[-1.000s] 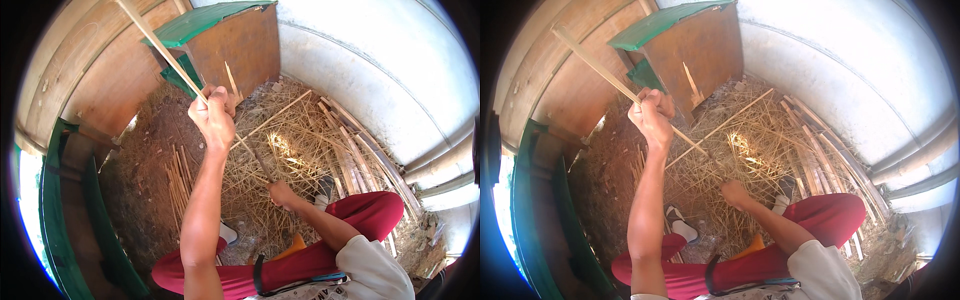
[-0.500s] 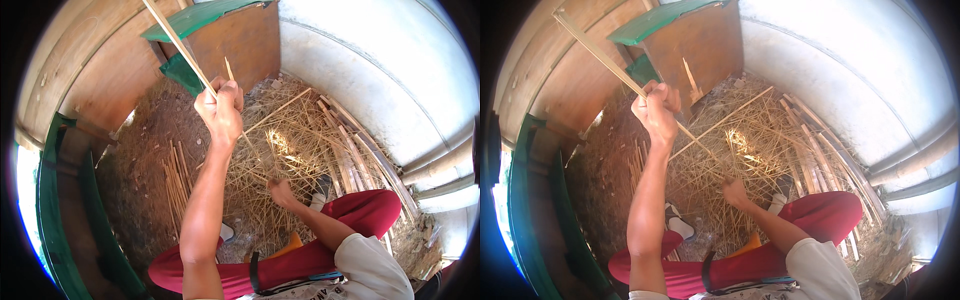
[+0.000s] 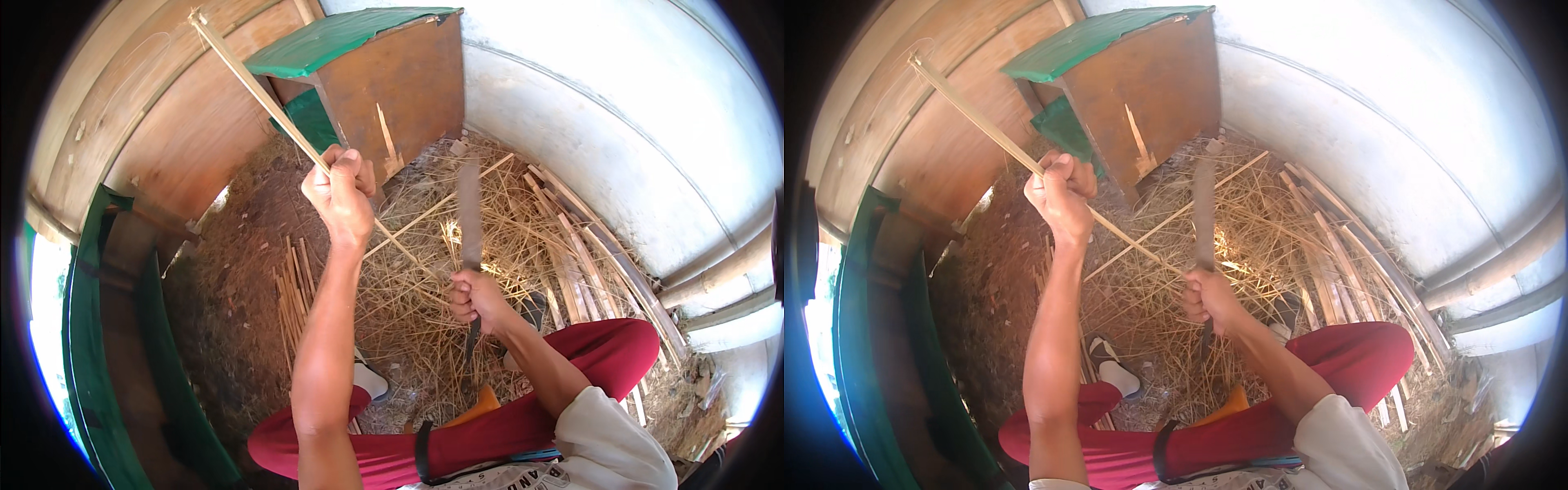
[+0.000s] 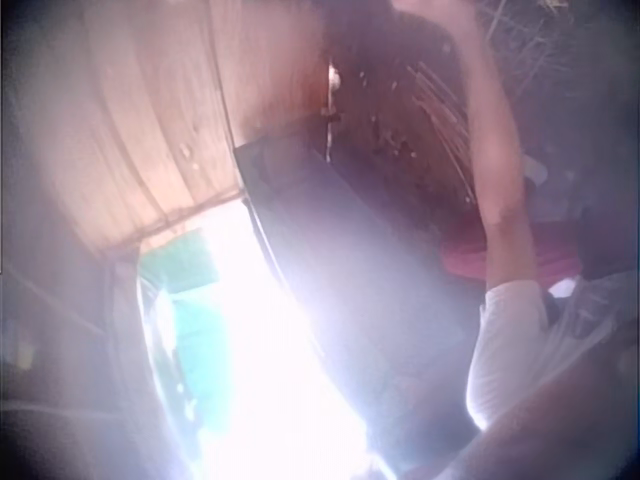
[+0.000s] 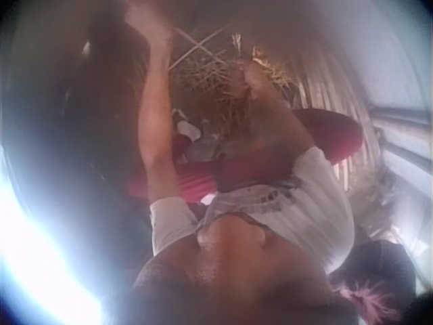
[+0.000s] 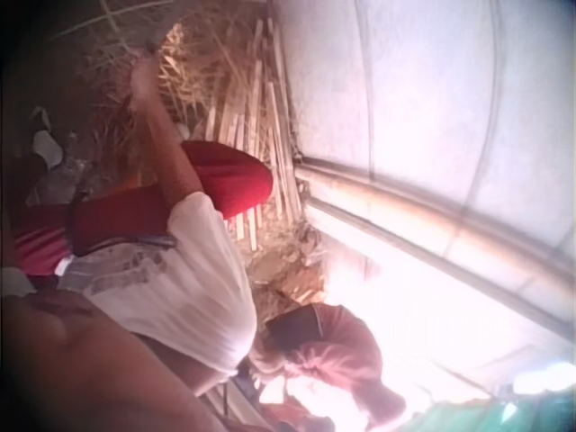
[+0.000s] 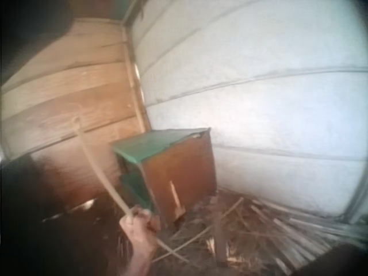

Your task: The person sits on a small stool and uses a large knife to split a long bamboo pole into thin strips. They hold the bamboo with one hand and strike it with the knife to separate the layers, then continue to shave and refine the strips.

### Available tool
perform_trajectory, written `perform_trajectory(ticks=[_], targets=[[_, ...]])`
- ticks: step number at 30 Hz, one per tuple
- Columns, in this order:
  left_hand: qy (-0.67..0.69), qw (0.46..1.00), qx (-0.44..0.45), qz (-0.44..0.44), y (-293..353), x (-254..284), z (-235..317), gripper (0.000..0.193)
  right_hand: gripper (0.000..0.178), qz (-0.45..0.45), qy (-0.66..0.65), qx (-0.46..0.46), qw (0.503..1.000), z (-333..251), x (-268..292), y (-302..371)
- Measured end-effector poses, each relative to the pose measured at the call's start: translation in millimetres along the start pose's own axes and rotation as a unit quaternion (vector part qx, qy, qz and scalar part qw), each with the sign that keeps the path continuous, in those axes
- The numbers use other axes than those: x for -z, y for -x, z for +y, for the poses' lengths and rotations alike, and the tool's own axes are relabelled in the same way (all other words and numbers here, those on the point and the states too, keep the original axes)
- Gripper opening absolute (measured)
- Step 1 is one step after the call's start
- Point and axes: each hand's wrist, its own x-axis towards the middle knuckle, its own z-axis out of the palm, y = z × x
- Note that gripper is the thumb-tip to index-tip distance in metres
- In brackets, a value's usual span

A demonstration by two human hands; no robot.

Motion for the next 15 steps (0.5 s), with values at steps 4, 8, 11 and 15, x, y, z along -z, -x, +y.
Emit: perform_trajectory(ticks=[4, 8, 11, 15], targets=[[0.012, 1.0, -0.003, -0.007, 2.8, 4.0, -0.5, 0.034, 0.038, 0.138, 0.115, 0.339, 0.924, 1.6, -29.3, 3.8], [-0.008, 0.999, -0.012, -0.036, 4.1, -12.8, -6.2, 0.034, 0.029, 0.171, 0.301, 0.088, 0.934, 102.8, 49.6, -58.0], [0.032, 0.999, 0.016, -0.032, 4.4, -15.1, -2.8, 0.035, 0.032, 0.193, 0.344, -0.166, 0.904, 117.5, 78.2, -59.2], [0.028, 0.999, 0.016, -0.034, 4.0, -8.6, -4.3, 0.035, 0.016, 0.203, 0.154, -0.172, 0.952, 96.4, 87.8, -64.4]])
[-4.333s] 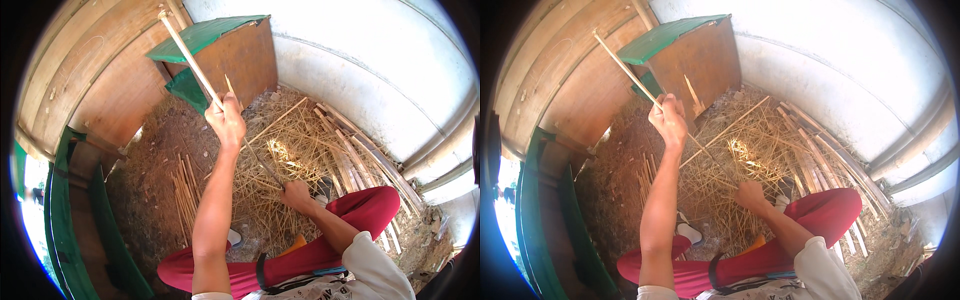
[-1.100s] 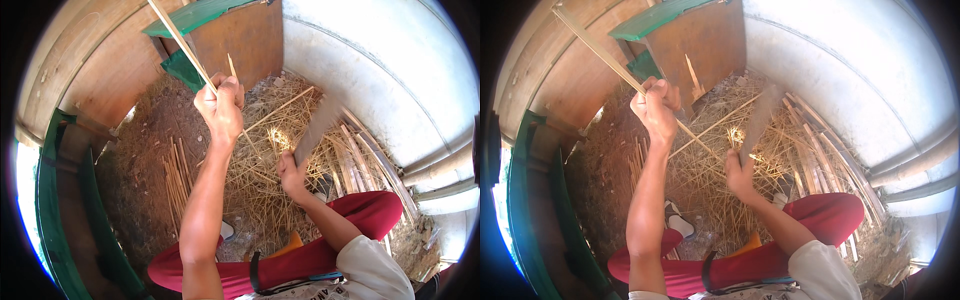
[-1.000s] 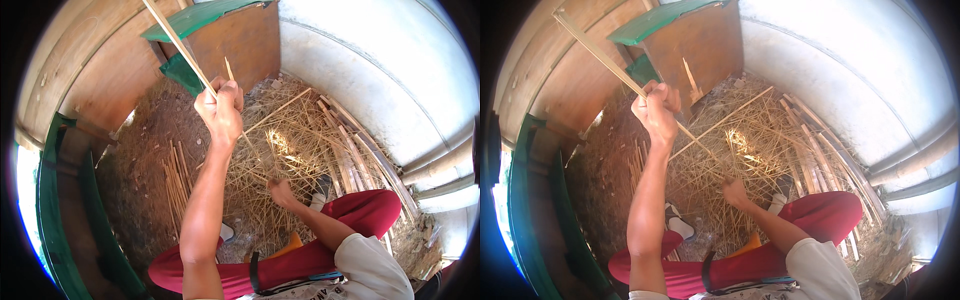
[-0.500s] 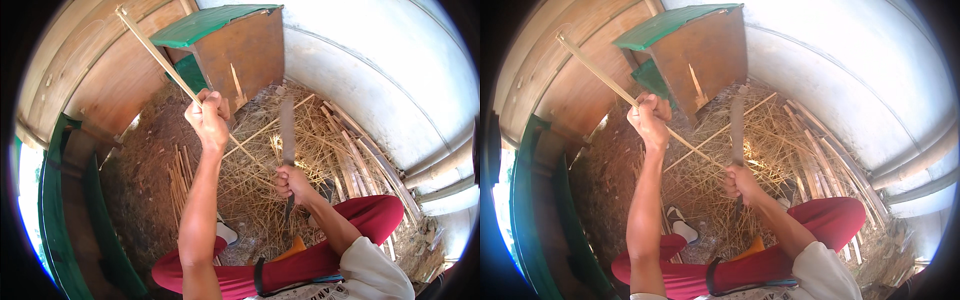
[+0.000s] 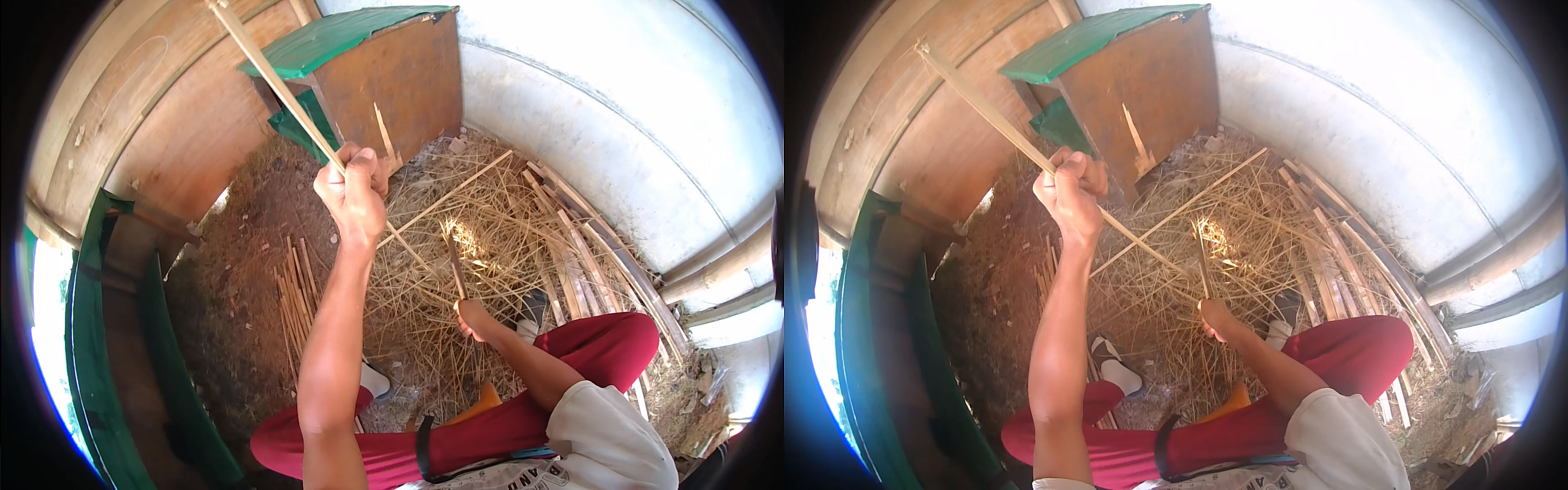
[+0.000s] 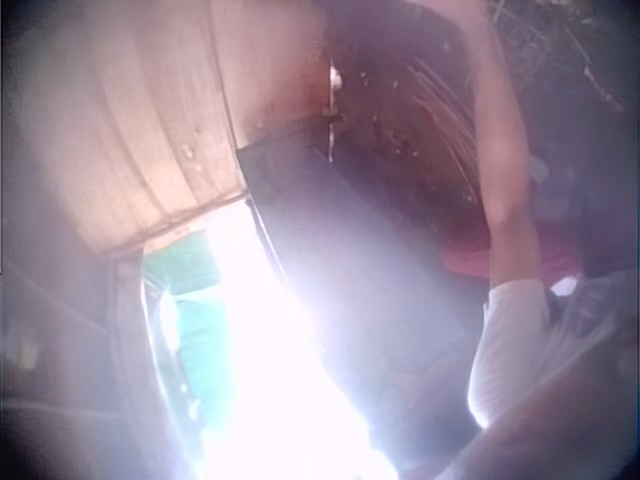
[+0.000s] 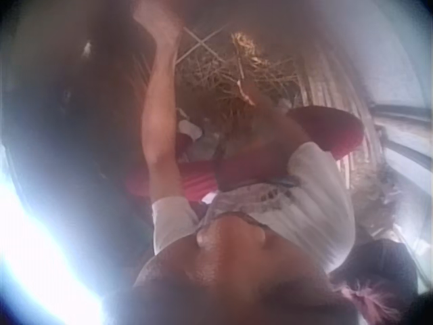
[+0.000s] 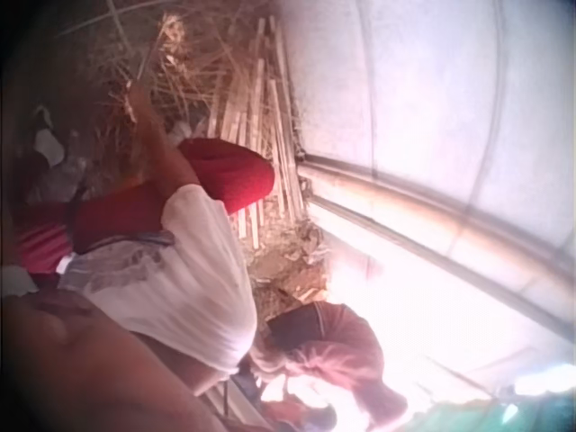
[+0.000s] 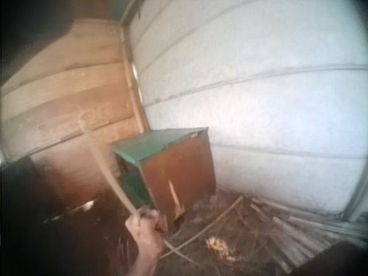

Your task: The person sits on a small stool and uses a large knife to split a long bamboo pole into thin strips. They hold the bamboo with one hand and strike it with the knife to separate the layers, then continue to shave and refine the strips.

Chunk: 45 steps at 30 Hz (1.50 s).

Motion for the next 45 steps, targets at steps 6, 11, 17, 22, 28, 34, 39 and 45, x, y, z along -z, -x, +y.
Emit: perform_trajectory(ticks=[6, 11, 17, 22, 28, 34, 39, 45], targets=[[-0.025, 0.999, -0.019, -0.01, -2.5, -2.5, -1.0, 0.035, 0.032, -0.073, -0.059, 0.151, 0.984, -38.3, -31.4, 61.1], [-0.015, 1.0, -0.008, -0.017, -1.9, -16.1, -2.8, 0.034, 0.037, -0.081, 0.012, 0.168, 0.982, -16.8, -32.7, 35.5], [-0.029, 0.999, -0.008, -0.023, -0.4, -13.8, -4.0, 0.033, 0.018, -0.073, -0.025, 0.035, 0.996, 2.7, -21.9, 18.5], [0.0, 1.0, -0.01, -0.013, -4.5, -10.1, 1.3, 0.036, 0.023, -0.054, -0.021, 0.102, 0.993, -12.0, -12.6, 18.0], [-0.135, 0.985, -0.052, 0.097, -4.6, 22.3, 7.4, 0.038, 0.031, 0.052, 0.093, 0.181, 0.978, -13.3, 6.0, 31.8], [-0.257, 0.897, -0.122, 0.338, -36.9, 86.1, 98.7, 0.034, 0.024, -0.014, -0.044, 0.132, 0.99, -21.8, 34.0, 48.4], [-0.148, 0.874, -0.095, 0.453, -38.1, 182.4, 198.5, 0.025, 0.016, 0.133, 0.163, 0.361, 0.908, -77.2, 85.3, 118.0], [-0.062, 0.834, -0.037, 0.547, 9.5, 326.4, 243.5, 0.019, 0.028, 0.495, 0.309, 0.419, 0.695, -119.7, 164.5, 281.6]])
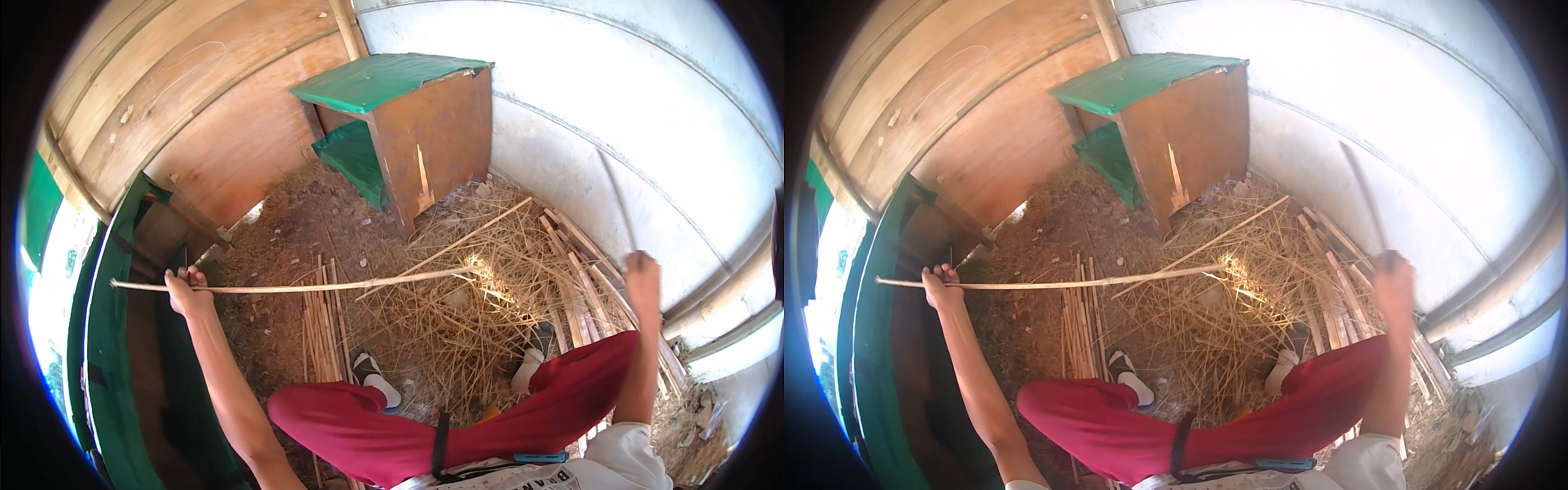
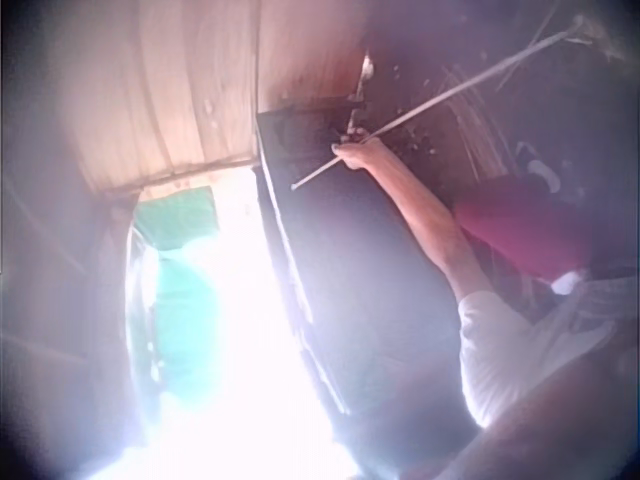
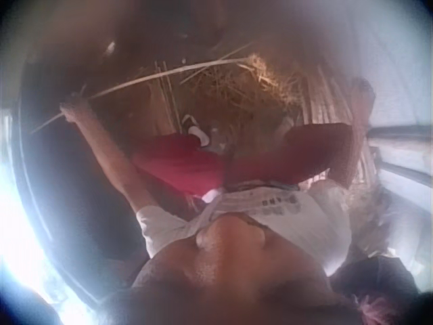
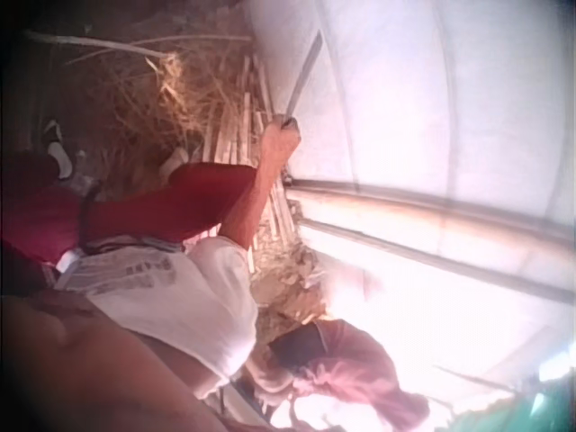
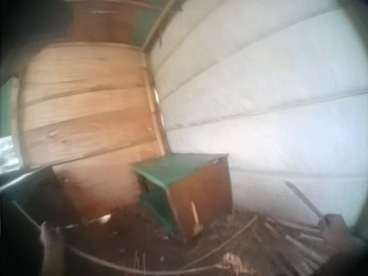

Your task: The person sits on a small stool and uses a large knife to split a long bamboo pole into thin strips. They hold the bamboo with one hand and strike it with the knife to separate the layers, then continue to shave and refine the strips.

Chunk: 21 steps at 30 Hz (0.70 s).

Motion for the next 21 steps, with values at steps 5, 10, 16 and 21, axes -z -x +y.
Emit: perform_trajectory(ticks=[5, 10, 16, 21], targets=[[0.048, 0.991, 0.123, 0.03, 1.1, 38.5, -53.5, 0.019, 0.034, 0.199, 0.211, -0.017, 0.957, 118.6, 52.1, 23.6], [0.08, 0.951, 0.279, 0.11, 1.8, 43.9, -118.3, 0.018, 0.034, 0.1, 0.202, -0.155, 0.962, 281.8, -14.1, 146.9], [0.072, 0.93, 0.324, 0.156, -24.3, 72.3, -157.2, 0.025, 0.025, -0.091, 0.193, -0.311, 0.926, 299.7, -101.7, 323.1], [0.054, 0.919, 0.335, 0.199, 24.0, 46.9, -153.6, 0.014, 0.028, -0.192, 0.315, -0.334, 0.867, 291.3, -114.4, 371.8]])
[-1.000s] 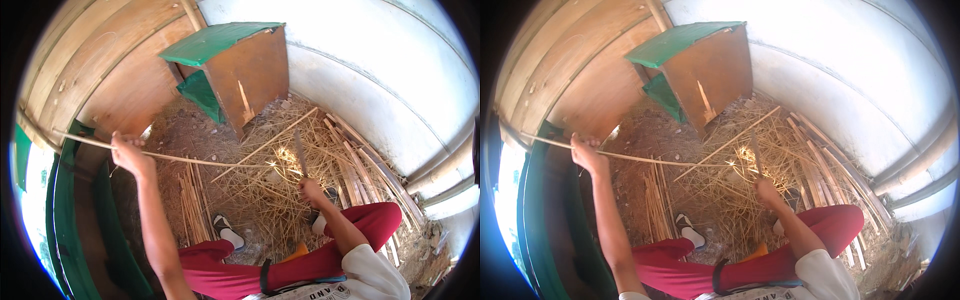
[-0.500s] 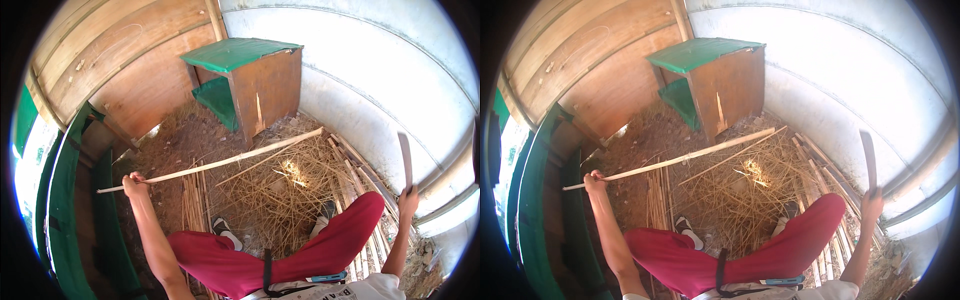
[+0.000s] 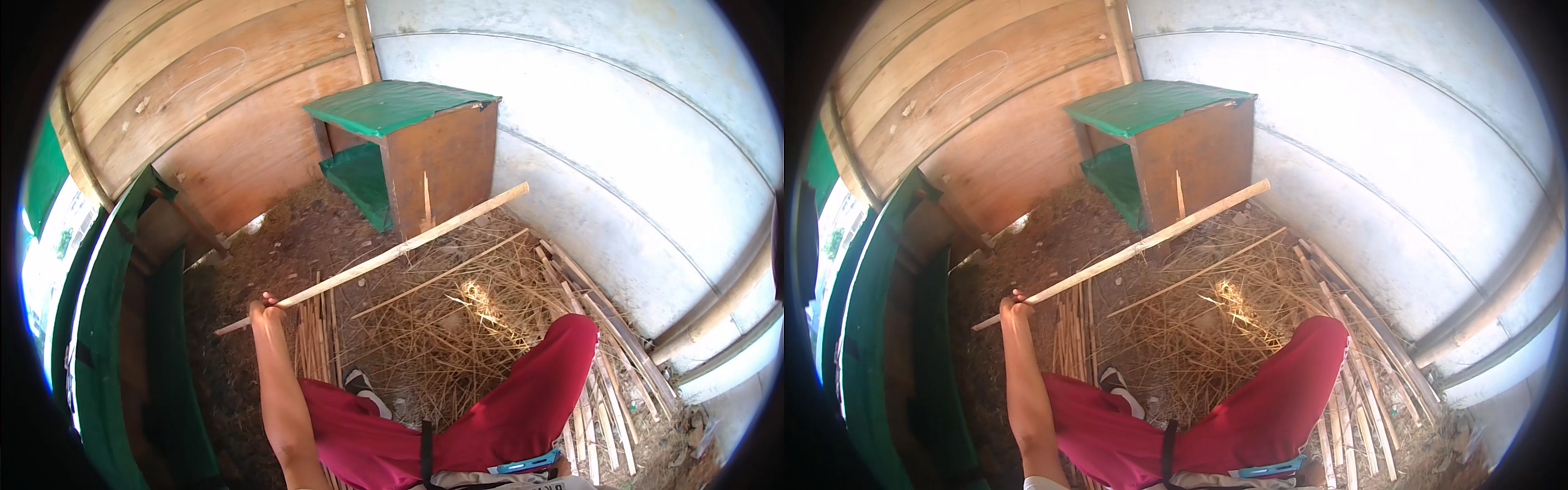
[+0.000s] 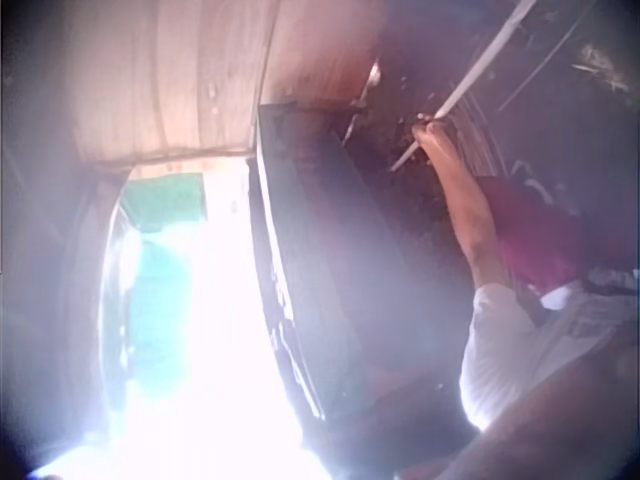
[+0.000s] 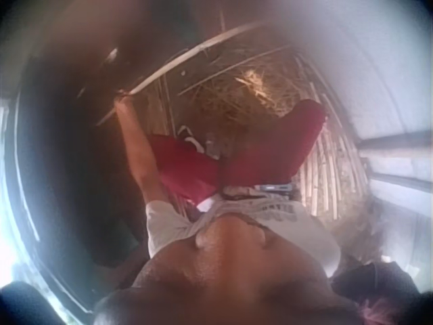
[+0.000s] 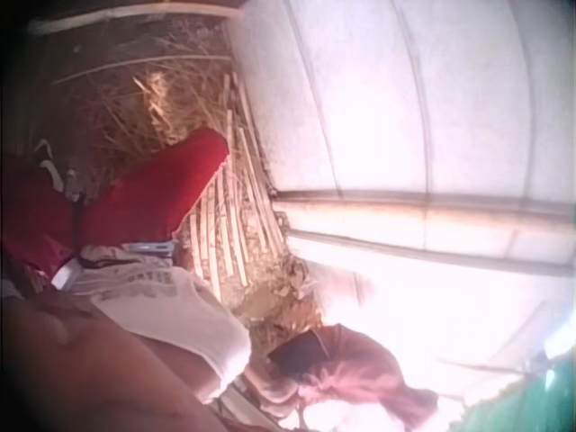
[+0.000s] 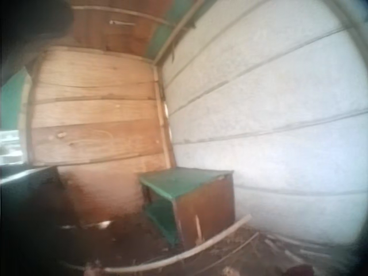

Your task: The person sits on a small stool and uses a large knife to split a long bamboo pole into thin strips. They hold the bamboo with one hand and strike it with the knife to separate the layers, then continue to shave and refine the strips.

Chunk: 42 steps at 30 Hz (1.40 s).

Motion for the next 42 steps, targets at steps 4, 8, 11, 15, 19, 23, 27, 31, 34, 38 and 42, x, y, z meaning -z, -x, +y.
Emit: perform_trajectory(ticks=[4, 8, 11, 15, 19, 23, 27, 31, 34, 38, 42], targets=[[0.02, 0.999, -0.021, 0.023, 15.0, 2.0, -5.0, 0.01, 0.027, -0.041, 0.021, 0.028, 0.999, 7.3, -16.6, -14.8], [0.026, 0.999, -0.009, -0.019, 16.6, 6.3, -4.4, 0.008, 0.027, -0.088, 0.03, 0.09, 0.992, 18.3, -30.8, -52.3], [0.089, 0.991, 0.043, -0.089, 19.7, -2.0, -18.6, 0.015, 0.029, -0.097, 0.005, 0.199, 0.975, 28.4, -30.9, -102.7], [0.148, 0.97, -0.005, -0.194, 18.1, 10.1, -3.1, 0.024, 0.03, 0.221, -0.33, 0.18, 0.9, -75.6, 51.1, -111.7], [0.11, 0.966, -0.029, -0.234, 44.4, -1.5, -13.8, 0.049, 0.011, 0.215, -0.449, 0.411, 0.763, -162.1, 234.9, 24.6], [0.135, 0.937, -0.011, -0.322, 56.6, -5.8, -19.0, 0.055, 0.021, -0.039, -0.154, 0.733, 0.662, -175.1, 270.3, 136.5], [0.206, 0.923, -0.01, -0.326, 64.0, -1.1, -12.3, 0.049, 0.034, -0.145, 0.079, 0.745, 0.646, -177.3, 226.4, 159.0], [0.236, 0.87, -0.03, -0.431, 57.7, 3.8, -9.0, 0.042, 0.034, -0.141, 0.15, 0.695, 0.689, -178.8, 211.8, 157.5], [0.241, 0.853, -0.031, -0.462, 65.3, 1.9, -9.5, 0.04, 0.035, -0.147, 0.159, 0.686, 0.695, -171.9, 202.8, 145.3], [0.226, 0.862, -0.039, -0.452, 69.9, 5.1, -4.7, 0.041, 0.036, -0.164, 0.049, 0.709, 0.684, -170.8, 232.2, 156.0], [0.206, 0.872, -0.051, -0.44, 73.2, 6.2, -4.9, 0.042, 0.033, -0.143, 0.014, 0.715, 0.684, -159.8, 234.9, 160.8]])
